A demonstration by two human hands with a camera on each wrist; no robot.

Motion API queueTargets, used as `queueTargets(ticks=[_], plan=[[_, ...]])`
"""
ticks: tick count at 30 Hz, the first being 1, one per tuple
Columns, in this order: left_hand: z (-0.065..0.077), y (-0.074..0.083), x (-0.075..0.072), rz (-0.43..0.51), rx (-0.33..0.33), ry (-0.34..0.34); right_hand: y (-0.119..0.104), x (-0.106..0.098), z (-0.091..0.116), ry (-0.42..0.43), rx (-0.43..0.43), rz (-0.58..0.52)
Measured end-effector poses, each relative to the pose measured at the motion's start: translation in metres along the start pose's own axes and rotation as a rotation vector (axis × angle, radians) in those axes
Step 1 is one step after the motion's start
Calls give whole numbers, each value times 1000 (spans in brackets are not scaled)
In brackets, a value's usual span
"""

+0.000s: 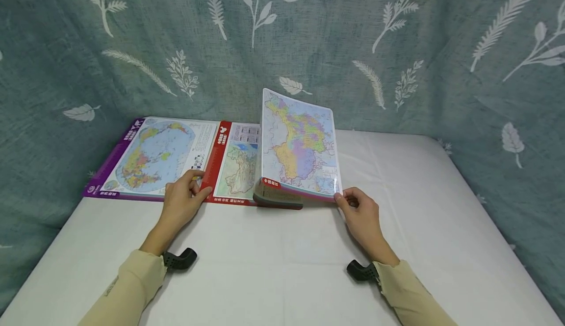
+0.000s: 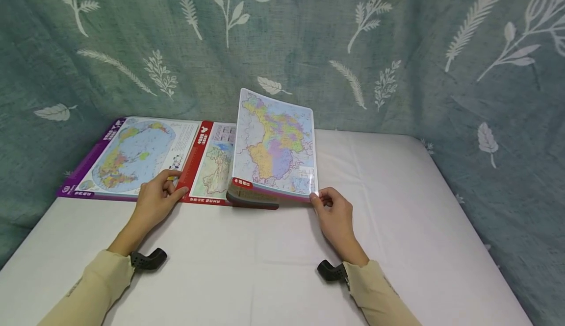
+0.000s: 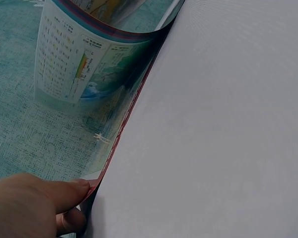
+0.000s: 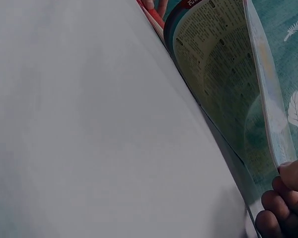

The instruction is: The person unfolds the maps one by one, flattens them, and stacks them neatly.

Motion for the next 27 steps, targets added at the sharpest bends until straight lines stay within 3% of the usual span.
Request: queueTargets(ticks=[27], plan=[[-1,-3,0,-11,-23,-10,29,-35,-8,50,47,50]])
Point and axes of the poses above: each hand's wrist, its own z-axis away from the middle knuckle, its own x-axis out of the palm, y = z × x, the point moved 6 cm from there along -z, towards the middle knuckle, and after that the axes turned 11 degrees about y, right-handed, at the moved point
